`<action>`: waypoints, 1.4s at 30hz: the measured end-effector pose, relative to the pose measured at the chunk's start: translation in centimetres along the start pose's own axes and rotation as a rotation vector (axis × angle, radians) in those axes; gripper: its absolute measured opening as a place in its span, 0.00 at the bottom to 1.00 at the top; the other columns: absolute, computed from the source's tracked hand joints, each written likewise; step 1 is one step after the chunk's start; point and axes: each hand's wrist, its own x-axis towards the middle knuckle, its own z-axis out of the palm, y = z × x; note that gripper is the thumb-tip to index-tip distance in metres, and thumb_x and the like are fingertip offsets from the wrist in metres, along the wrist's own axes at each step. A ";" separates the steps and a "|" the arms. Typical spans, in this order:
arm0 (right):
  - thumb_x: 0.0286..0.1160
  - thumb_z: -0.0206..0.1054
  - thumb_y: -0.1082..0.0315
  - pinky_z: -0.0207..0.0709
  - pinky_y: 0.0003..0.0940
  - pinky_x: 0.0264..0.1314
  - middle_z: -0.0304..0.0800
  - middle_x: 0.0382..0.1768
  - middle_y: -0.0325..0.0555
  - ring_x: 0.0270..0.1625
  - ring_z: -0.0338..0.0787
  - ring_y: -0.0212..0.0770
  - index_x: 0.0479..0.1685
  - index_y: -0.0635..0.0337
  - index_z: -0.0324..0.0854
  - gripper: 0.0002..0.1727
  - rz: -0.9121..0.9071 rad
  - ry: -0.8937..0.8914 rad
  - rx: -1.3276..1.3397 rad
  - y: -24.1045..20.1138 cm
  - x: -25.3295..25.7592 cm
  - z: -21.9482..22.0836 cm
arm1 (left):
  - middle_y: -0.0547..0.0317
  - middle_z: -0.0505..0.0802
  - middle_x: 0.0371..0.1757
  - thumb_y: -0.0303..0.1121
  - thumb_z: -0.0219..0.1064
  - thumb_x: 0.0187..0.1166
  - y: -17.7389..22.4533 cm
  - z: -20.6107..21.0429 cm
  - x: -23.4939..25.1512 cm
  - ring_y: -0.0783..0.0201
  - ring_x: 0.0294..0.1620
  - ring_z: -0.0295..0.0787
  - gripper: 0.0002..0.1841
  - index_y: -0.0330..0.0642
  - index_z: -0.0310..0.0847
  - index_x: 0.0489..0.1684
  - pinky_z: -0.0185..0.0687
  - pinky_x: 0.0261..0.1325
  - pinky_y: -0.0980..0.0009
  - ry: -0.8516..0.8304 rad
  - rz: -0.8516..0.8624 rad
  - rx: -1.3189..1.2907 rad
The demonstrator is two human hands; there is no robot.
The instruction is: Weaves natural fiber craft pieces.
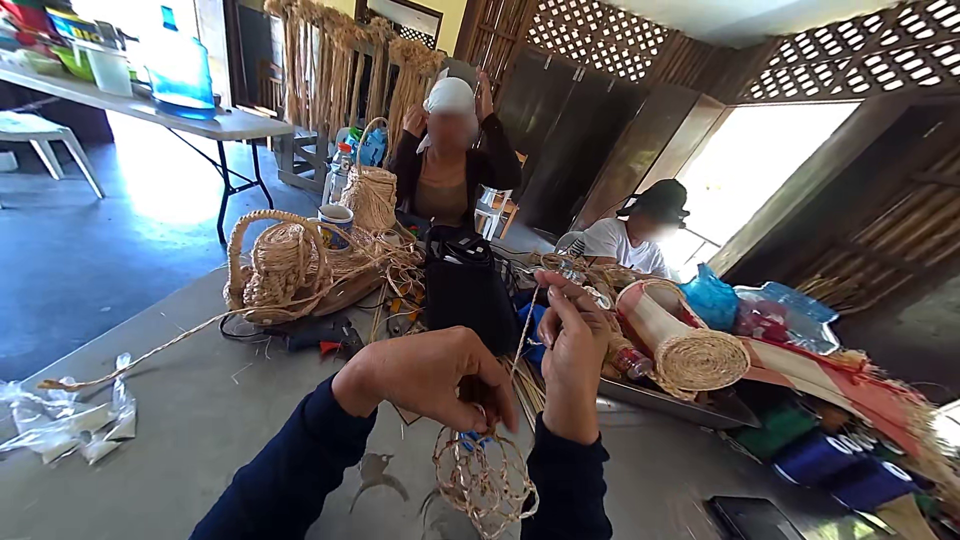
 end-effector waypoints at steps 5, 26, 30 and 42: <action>0.81 0.57 0.80 0.59 0.13 0.15 0.93 0.35 0.38 0.13 0.66 0.18 0.45 0.67 0.88 0.11 0.030 -0.013 -0.014 1.1 0.2 0.6 | 0.58 0.93 0.36 0.15 0.69 0.67 0.2 -0.2 -0.2 0.80 0.33 0.86 0.07 0.30 0.90 0.38 0.82 0.37 0.84 0.003 -0.015 0.063; 0.79 0.72 0.52 0.84 0.49 0.48 0.94 0.38 0.51 0.38 0.92 0.46 0.62 0.62 0.88 0.23 0.157 -0.274 -1.059 -2.9 -0.1 -2.4 | 0.45 0.92 0.40 0.21 0.66 0.76 1.1 -3.4 -2.3 0.47 0.47 0.88 0.05 0.34 0.89 0.41 0.81 0.53 0.45 0.376 -0.977 0.769; 0.78 0.72 0.59 0.86 0.39 0.51 0.95 0.37 0.43 0.41 0.93 0.36 0.44 0.59 0.93 0.12 0.044 -0.539 -0.874 -3.5 -1.5 -0.5 | 0.52 0.91 0.34 0.22 0.68 0.75 1.3 -2.9 -2.4 0.58 0.37 0.86 0.05 0.37 0.90 0.38 0.81 0.45 0.54 0.389 -0.770 0.721; 0.75 0.72 0.65 0.80 0.26 0.41 0.93 0.31 0.35 0.34 0.87 0.24 0.38 0.57 0.93 0.07 0.065 -0.683 -0.695 -3.1 -3.4 2.8 | 0.73 0.89 0.28 0.26 0.68 0.67 0.5 -1.9 -2.4 0.87 0.29 0.80 0.04 0.44 0.90 0.31 0.75 0.33 0.86 0.592 -0.298 0.622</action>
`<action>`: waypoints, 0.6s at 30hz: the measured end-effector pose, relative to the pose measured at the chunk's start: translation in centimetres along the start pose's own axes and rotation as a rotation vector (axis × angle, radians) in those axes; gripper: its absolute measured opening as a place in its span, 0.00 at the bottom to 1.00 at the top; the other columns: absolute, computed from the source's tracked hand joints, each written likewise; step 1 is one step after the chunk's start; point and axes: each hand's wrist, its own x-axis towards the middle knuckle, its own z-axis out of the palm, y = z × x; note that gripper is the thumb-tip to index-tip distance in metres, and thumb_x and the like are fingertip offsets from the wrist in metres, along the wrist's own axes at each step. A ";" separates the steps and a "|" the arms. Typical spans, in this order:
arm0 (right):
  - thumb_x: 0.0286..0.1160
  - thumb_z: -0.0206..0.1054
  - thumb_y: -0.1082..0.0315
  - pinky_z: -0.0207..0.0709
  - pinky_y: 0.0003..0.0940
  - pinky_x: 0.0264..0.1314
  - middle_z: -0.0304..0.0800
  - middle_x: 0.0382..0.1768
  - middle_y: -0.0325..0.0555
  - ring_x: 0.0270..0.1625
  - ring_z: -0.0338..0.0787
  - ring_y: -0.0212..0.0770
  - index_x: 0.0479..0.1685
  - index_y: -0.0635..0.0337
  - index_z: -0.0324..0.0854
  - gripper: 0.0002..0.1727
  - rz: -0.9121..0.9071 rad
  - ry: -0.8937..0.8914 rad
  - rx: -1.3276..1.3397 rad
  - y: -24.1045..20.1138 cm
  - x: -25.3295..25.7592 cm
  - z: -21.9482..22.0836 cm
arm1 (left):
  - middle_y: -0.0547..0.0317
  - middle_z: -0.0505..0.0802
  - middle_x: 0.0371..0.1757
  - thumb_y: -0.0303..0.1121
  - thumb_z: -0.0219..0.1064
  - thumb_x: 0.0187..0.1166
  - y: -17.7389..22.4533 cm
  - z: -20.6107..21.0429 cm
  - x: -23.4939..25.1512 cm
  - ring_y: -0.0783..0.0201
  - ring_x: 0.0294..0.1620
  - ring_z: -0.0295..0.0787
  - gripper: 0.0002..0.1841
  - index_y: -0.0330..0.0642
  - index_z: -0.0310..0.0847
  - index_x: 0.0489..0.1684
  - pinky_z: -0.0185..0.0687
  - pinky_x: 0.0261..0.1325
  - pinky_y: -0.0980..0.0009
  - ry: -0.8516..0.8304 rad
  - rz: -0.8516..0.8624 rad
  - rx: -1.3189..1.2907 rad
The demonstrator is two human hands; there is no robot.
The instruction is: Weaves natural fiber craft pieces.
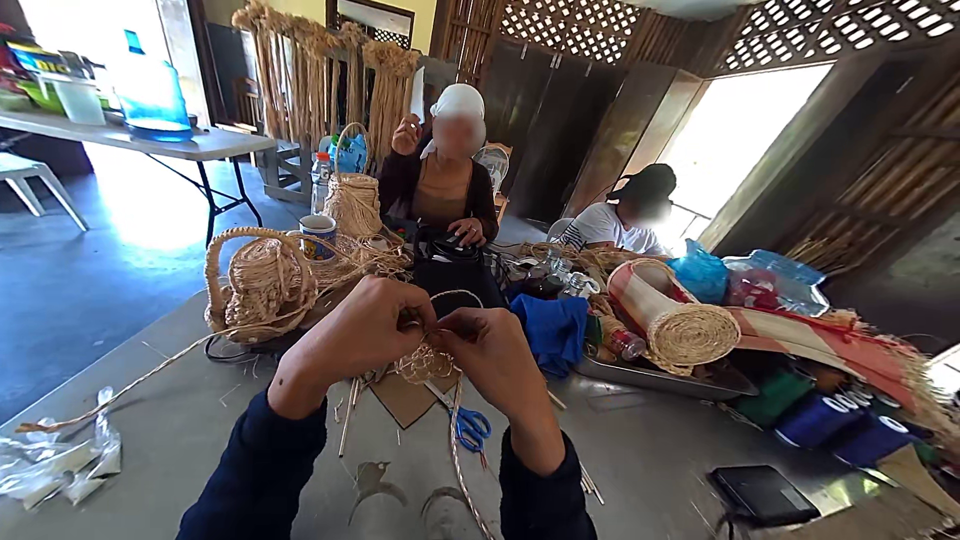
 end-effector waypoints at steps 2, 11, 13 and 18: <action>0.74 0.73 0.66 0.79 0.22 0.40 0.93 0.31 0.35 0.33 0.87 0.21 0.38 0.58 0.93 0.06 -0.028 0.015 0.034 0.0 0.0 0.1 | 0.73 0.90 0.29 0.26 0.69 0.67 0.1 0.0 0.0 0.88 0.30 0.81 0.04 0.44 0.90 0.32 0.77 0.34 0.88 0.009 0.008 -0.024; 0.72 0.73 0.71 0.78 0.17 0.38 0.91 0.28 0.36 0.31 0.85 0.19 0.36 0.61 0.92 0.04 -0.005 0.052 0.119 0.0 0.1 0.1 | 0.74 0.90 0.31 0.25 0.69 0.66 0.1 0.6 0.2 0.88 0.31 0.82 0.07 0.43 0.90 0.37 0.78 0.36 0.89 0.053 0.010 -0.059; 0.72 0.72 0.71 0.77 0.18 0.37 0.91 0.28 0.36 0.30 0.85 0.19 0.36 0.62 0.92 0.04 -0.018 0.046 0.123 0.1 0.3 -0.2 | 0.76 0.89 0.29 0.25 0.68 0.66 0.1 0.7 0.4 0.87 0.28 0.80 0.12 0.43 0.89 0.45 0.76 0.33 0.88 0.066 -0.004 -0.071; 0.72 0.72 0.71 0.76 0.17 0.34 0.90 0.26 0.34 0.28 0.84 0.18 0.35 0.61 0.92 0.04 0.001 0.074 0.143 0.3 0.4 0.0 | 0.74 0.89 0.29 0.25 0.68 0.67 -0.1 1.2 0.6 0.85 0.29 0.82 0.23 0.43 0.83 0.64 0.78 0.34 0.86 0.111 -0.039 -0.065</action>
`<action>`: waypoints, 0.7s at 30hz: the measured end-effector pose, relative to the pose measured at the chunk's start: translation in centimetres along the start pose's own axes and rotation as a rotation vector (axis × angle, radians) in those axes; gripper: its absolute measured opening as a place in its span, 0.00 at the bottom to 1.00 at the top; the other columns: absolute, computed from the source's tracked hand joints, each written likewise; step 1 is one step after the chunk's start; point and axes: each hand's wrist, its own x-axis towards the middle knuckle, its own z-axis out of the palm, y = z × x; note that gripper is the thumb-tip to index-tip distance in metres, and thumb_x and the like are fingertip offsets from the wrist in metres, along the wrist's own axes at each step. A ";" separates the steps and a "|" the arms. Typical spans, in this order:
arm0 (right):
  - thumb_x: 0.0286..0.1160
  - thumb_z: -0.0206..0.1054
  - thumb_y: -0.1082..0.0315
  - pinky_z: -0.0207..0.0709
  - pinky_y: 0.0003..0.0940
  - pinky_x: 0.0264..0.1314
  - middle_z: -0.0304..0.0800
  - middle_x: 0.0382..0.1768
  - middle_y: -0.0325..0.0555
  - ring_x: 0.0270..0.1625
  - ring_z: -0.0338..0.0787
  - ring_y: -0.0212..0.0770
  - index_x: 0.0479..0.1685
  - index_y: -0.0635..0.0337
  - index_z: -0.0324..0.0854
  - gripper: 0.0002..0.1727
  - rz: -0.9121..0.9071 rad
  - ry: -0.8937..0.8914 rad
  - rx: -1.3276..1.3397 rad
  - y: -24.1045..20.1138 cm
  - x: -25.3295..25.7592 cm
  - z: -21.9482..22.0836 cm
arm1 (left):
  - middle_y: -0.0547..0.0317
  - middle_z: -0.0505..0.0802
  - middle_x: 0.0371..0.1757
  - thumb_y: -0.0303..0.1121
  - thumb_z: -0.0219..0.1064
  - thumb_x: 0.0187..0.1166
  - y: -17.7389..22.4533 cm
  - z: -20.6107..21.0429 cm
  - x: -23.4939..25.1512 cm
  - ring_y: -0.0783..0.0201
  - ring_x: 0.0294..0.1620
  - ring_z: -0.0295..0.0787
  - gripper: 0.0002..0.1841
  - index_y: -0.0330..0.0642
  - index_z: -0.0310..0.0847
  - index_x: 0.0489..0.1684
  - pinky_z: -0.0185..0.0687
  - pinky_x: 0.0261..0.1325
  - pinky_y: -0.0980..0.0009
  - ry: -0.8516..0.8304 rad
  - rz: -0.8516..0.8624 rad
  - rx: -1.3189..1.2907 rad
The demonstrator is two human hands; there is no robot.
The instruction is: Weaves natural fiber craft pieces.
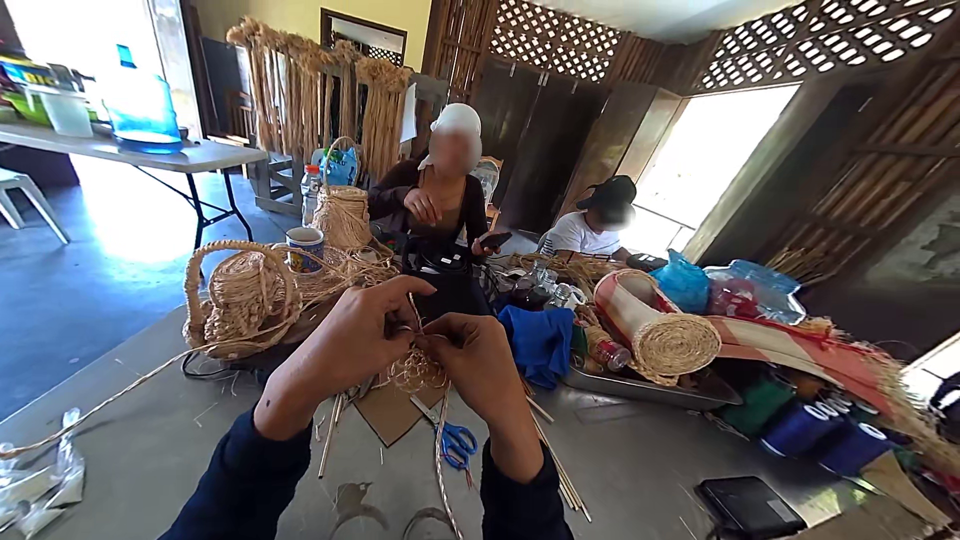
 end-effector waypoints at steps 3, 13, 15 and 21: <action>0.73 0.72 0.71 0.76 0.19 0.35 0.90 0.26 0.35 0.28 0.84 0.20 0.36 0.60 0.92 0.05 0.016 0.013 -0.038 -0.1 0.0 0.0 | 0.71 0.90 0.30 0.23 0.67 0.66 0.0 0.3 0.1 0.84 0.28 0.81 0.26 0.40 0.81 0.69 0.77 0.34 0.87 0.025 0.058 0.010; 0.76 0.66 0.68 0.75 0.26 0.33 0.88 0.25 0.36 0.27 0.83 0.25 0.34 0.59 0.92 0.09 -0.046 0.063 -0.120 0.6 0.2 1.4 | 0.65 0.93 0.32 0.24 0.69 0.67 -0.1 0.0 0.3 0.74 0.29 0.86 0.38 0.43 0.67 0.86 0.83 0.37 0.76 0.050 -0.004 0.167; 0.74 0.66 0.68 0.74 0.26 0.31 0.87 0.23 0.35 0.26 0.82 0.25 0.33 0.59 0.91 0.09 -0.072 0.099 -0.113 0.8 0.3 1.8 | 0.65 0.93 0.32 0.24 0.69 0.67 -0.3 0.0 0.3 0.71 0.30 0.87 0.38 0.44 0.68 0.86 0.84 0.38 0.71 0.064 -0.015 0.197; 0.72 0.65 0.69 0.73 0.26 0.29 0.85 0.22 0.36 0.24 0.81 0.26 0.31 0.59 0.90 0.09 -0.117 0.198 -0.161 1.0 0.4 2.3 | 0.63 0.94 0.33 0.24 0.70 0.66 -0.2 0.8 0.5 0.65 0.31 0.90 0.39 0.45 0.68 0.86 0.87 0.39 0.62 0.135 -0.016 0.239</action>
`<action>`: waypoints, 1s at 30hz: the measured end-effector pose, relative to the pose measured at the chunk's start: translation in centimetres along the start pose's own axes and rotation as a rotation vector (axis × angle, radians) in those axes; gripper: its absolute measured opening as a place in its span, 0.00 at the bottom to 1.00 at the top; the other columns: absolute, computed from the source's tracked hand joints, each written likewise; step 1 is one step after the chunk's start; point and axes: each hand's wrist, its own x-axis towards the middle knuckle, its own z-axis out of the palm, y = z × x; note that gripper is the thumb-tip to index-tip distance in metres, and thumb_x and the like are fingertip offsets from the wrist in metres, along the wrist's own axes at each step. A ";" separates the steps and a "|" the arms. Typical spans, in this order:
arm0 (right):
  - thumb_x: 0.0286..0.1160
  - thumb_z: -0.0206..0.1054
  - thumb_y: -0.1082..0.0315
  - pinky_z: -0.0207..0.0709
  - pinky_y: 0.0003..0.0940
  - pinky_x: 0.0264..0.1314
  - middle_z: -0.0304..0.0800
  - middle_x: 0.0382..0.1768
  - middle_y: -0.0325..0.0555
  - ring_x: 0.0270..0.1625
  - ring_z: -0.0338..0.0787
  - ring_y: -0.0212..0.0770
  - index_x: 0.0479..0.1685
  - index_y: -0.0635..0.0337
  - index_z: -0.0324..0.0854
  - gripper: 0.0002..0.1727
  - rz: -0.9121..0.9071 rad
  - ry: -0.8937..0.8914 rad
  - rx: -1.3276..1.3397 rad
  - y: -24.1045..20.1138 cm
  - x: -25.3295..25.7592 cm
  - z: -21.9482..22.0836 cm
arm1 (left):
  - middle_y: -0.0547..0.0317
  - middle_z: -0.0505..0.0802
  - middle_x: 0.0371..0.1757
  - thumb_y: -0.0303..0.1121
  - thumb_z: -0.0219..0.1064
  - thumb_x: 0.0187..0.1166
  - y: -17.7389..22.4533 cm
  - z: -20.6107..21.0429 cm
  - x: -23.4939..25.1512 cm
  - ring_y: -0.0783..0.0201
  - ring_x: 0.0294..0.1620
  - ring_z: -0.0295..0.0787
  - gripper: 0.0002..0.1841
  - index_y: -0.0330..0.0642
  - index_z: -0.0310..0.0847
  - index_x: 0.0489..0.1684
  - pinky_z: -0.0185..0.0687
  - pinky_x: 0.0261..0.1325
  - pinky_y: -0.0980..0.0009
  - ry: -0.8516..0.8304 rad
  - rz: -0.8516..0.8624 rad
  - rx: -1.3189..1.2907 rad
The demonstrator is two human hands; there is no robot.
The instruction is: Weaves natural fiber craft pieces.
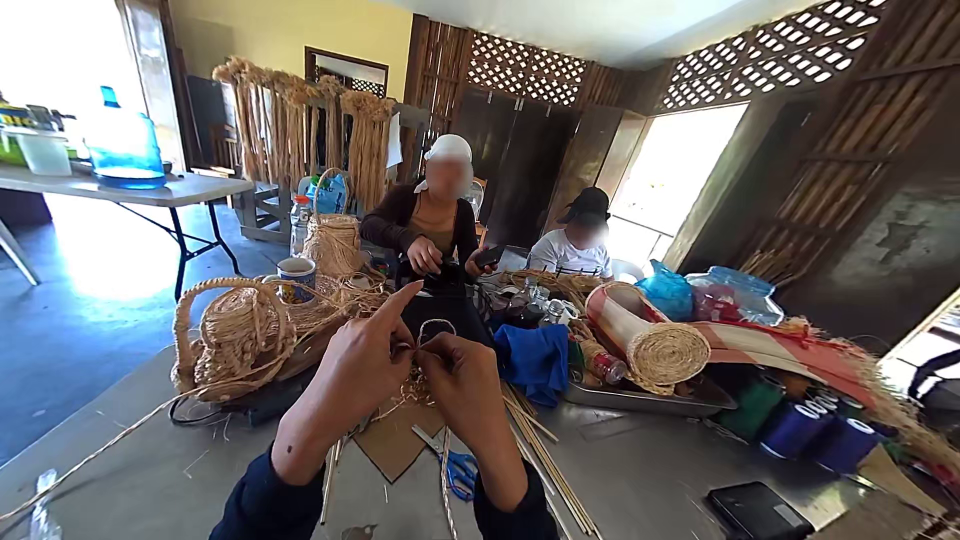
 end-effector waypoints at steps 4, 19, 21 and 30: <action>0.73 0.66 0.71 0.76 0.20 0.29 0.89 0.24 0.37 0.25 0.83 0.22 0.32 0.61 0.91 0.08 -0.051 0.087 0.046 0.1 0.0 0.2 | 0.62 0.94 0.33 0.25 0.72 0.66 0.6 0.4 -0.1 0.72 0.30 0.88 0.39 0.39 0.68 0.85 0.86 0.38 0.74 0.113 -0.037 -0.073; 0.76 0.67 0.73 0.82 0.16 0.33 0.91 0.27 0.38 0.27 0.87 0.21 0.36 0.64 0.89 0.06 0.001 0.186 0.211 0.0 0.2 -0.6 | 0.65 0.96 0.37 0.22 0.74 0.67 2.1 2.2 0.2 0.80 0.34 0.90 0.28 0.34 0.79 0.72 0.86 0.42 0.84 0.277 -0.124 -0.363; 0.76 0.66 0.73 0.81 0.16 0.33 0.90 0.26 0.38 0.27 0.87 0.21 0.35 0.64 0.89 0.06 0.014 0.186 0.234 -0.1 0.3 -0.7 | 0.64 0.96 0.37 0.21 0.74 0.67 2.2 2.5 0.3 0.81 0.35 0.91 0.26 0.33 0.81 0.69 0.86 0.44 0.84 0.302 -0.105 -0.392; 0.73 0.66 0.75 0.80 0.19 0.32 0.89 0.24 0.37 0.27 0.86 0.22 0.31 0.64 0.89 0.07 0.043 0.205 0.353 -0.6 0.0 -1.2 | 0.66 0.96 0.39 0.25 0.72 0.67 2.6 3.9 -0.1 0.81 0.39 0.92 0.21 0.31 0.83 0.61 0.87 0.46 0.85 0.420 0.023 -0.443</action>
